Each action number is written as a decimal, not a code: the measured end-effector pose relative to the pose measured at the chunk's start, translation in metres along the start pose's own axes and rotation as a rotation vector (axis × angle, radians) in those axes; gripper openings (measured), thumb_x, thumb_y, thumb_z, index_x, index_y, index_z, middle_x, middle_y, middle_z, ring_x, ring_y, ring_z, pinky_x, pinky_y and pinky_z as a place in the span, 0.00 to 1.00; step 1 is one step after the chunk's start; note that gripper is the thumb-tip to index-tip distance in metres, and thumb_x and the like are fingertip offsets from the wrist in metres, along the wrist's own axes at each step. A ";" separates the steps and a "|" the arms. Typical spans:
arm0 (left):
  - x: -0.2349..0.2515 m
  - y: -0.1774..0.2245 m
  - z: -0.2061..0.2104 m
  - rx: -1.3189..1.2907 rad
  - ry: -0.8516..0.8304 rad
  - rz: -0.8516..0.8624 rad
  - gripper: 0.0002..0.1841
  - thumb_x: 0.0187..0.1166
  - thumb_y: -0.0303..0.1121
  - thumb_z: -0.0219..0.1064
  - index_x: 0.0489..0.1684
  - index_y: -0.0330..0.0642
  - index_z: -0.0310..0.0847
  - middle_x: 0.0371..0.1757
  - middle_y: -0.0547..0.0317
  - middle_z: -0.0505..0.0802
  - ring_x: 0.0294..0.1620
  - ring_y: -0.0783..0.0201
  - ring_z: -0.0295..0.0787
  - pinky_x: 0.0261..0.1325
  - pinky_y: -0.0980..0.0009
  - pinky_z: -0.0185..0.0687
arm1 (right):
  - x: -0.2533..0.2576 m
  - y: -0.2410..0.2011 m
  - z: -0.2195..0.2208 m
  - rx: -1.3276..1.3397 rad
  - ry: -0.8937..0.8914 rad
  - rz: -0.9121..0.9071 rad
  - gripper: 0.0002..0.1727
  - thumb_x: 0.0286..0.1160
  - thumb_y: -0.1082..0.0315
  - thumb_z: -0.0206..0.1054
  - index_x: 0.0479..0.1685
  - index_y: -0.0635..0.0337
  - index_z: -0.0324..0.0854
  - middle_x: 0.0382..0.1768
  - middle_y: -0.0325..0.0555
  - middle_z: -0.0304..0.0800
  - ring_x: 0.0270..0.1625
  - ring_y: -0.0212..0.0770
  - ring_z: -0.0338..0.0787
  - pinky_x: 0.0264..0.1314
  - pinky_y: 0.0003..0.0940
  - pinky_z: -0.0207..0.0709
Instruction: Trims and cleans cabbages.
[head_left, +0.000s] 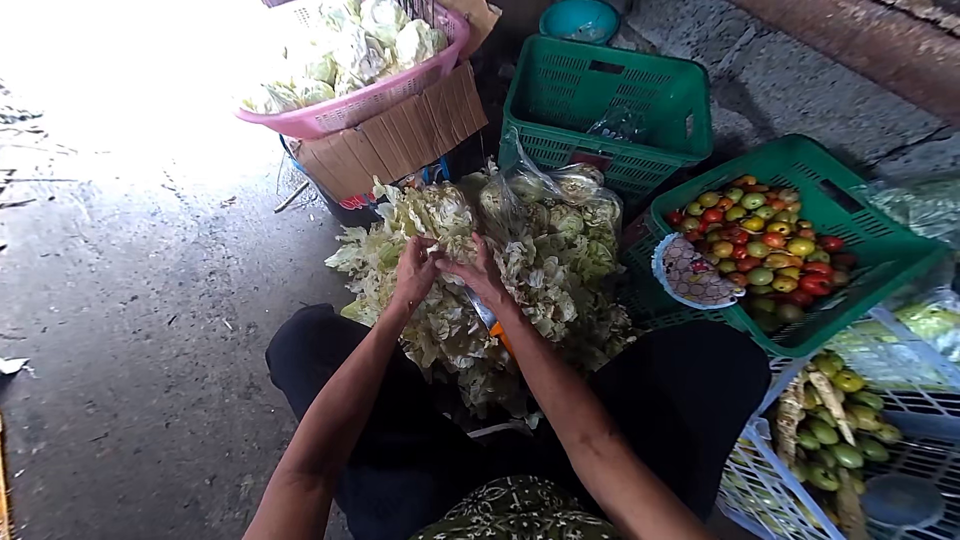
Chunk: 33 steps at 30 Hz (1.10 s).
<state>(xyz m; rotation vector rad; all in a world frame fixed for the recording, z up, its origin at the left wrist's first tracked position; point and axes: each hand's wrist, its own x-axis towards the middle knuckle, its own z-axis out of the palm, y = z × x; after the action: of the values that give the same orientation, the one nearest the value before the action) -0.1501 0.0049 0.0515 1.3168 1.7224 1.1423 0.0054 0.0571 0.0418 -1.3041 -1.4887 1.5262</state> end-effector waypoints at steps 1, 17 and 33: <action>-0.001 0.002 0.000 -0.053 -0.003 -0.032 0.16 0.90 0.34 0.58 0.67 0.33 0.71 0.52 0.40 0.89 0.45 0.53 0.88 0.52 0.52 0.84 | 0.001 0.003 0.001 -0.037 0.036 -0.049 0.63 0.50 0.57 0.91 0.92 0.56 0.53 0.85 0.72 0.57 0.80 0.70 0.68 0.73 0.69 0.70; -0.012 0.016 -0.017 0.457 0.180 -0.096 0.14 0.88 0.30 0.59 0.62 0.29 0.72 0.56 0.26 0.86 0.53 0.28 0.88 0.53 0.33 0.82 | -0.008 0.048 0.001 1.103 -0.337 0.152 0.28 0.82 0.48 0.51 0.74 0.54 0.67 0.60 0.55 0.85 0.58 0.52 0.88 0.57 0.49 0.85; -0.003 0.020 0.000 0.088 -0.213 -0.024 0.29 0.74 0.42 0.79 0.67 0.36 0.72 0.62 0.38 0.86 0.49 0.46 0.89 0.51 0.47 0.85 | 0.009 0.048 0.005 0.946 -0.105 0.037 0.50 0.56 0.75 0.64 0.87 0.42 0.48 0.72 0.50 0.72 0.65 0.47 0.81 0.59 0.50 0.81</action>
<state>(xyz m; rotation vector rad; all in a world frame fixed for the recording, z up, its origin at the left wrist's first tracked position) -0.1418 0.0041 0.0695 1.4122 1.6425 0.8868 0.0074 0.0563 -0.0073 -0.6794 -0.6024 1.9700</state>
